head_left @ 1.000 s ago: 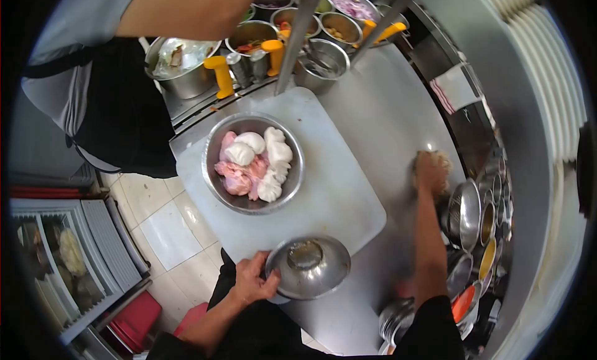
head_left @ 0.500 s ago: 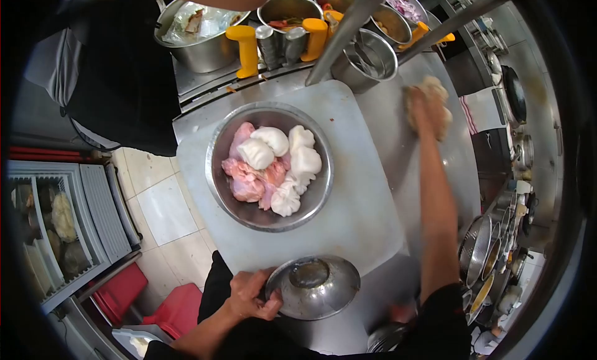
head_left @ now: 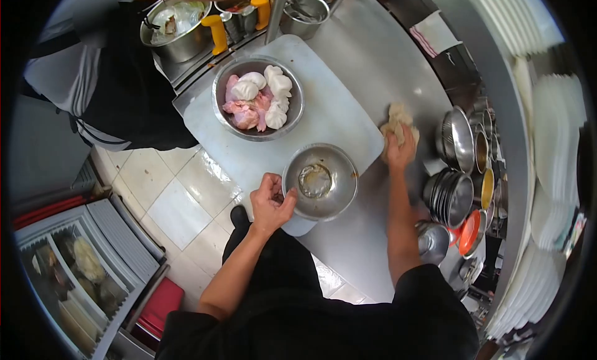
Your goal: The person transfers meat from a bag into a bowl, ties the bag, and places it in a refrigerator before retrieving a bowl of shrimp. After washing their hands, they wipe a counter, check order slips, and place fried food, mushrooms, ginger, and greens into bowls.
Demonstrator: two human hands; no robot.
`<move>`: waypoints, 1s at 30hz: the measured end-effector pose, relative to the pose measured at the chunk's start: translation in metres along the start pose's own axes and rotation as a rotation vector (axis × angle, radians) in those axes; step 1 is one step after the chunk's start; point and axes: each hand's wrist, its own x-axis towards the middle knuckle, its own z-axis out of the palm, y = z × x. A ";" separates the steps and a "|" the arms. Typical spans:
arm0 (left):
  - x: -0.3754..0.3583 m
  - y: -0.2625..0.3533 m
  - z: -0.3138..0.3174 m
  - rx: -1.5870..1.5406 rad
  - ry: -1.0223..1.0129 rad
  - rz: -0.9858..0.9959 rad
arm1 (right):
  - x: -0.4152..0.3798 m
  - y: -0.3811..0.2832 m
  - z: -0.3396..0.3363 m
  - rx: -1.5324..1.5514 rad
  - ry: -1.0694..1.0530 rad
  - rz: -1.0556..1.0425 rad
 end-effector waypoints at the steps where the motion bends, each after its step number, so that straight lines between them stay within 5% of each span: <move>1: 0.001 -0.003 0.002 -0.036 0.030 0.022 | -0.024 -0.002 -0.012 -0.064 0.044 0.052; 3: 0.002 -0.008 0.006 -0.130 0.064 0.059 | -0.076 -0.009 -0.026 -0.158 0.144 0.039; 12: 0.007 -0.003 0.001 0.020 -0.029 0.093 | -0.242 -0.179 -0.068 -0.209 -0.036 0.139; 17: 0.022 -0.030 0.005 -0.001 -0.083 0.135 | -0.302 -0.152 -0.112 -0.157 0.014 0.027; 22: 0.022 -0.022 -0.002 -0.033 -0.165 0.097 | -0.298 -0.140 -0.130 -0.297 0.122 0.251; 26: 0.025 0.003 -0.013 -0.134 -0.306 -0.296 | -0.280 -0.145 -0.109 -0.400 0.161 0.329; 28: 0.028 -0.015 -0.008 -0.052 -0.221 -0.166 | -0.265 -0.149 -0.099 -0.543 0.159 0.488; 30: 0.022 -0.020 -0.012 -0.074 -0.163 -0.034 | -0.256 -0.142 -0.089 -0.551 0.188 0.423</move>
